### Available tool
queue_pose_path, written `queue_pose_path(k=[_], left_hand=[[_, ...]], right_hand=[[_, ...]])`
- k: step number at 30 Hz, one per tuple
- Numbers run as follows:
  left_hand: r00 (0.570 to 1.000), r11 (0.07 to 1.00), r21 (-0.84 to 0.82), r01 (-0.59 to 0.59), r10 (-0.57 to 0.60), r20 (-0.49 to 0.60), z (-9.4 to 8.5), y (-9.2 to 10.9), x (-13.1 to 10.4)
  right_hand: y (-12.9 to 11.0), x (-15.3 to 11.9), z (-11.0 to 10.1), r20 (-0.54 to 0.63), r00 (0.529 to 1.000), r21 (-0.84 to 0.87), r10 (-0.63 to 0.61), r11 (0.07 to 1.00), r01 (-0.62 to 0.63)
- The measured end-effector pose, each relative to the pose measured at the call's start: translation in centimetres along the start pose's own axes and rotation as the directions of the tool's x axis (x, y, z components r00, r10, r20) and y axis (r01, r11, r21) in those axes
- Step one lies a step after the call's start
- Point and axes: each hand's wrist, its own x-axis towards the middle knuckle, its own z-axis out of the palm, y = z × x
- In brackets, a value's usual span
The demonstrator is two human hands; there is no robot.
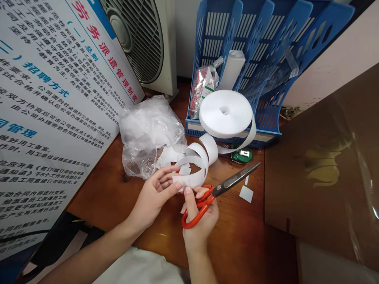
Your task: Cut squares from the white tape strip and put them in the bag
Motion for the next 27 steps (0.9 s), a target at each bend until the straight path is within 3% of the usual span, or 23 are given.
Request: queue_pose_path(k=[8, 14, 27], left_hand=[[0.999, 0.999, 0.046, 0.008, -0.011, 0.053, -0.5, 0.8, -0.2], [0.996, 0.998, 0.044, 0.035, -0.039, 0.085, -0.5, 1.3, -0.6], [0.996, 0.996, 0.087, 0.014, -0.022, 0.092, -0.8, 1.3, -0.6]], right_hand=[[-1.3, -0.4, -1.2, 0.113, 0.99, -0.07, 0.08, 0.995, -0.072], [-1.0, -0.2, -1.8, 0.14, 0.989, -0.065, 0.039, 0.997, -0.03], [-1.3, -0.5, -1.4, 0.114, 0.992, -0.061, 0.056, 0.997, -0.049]])
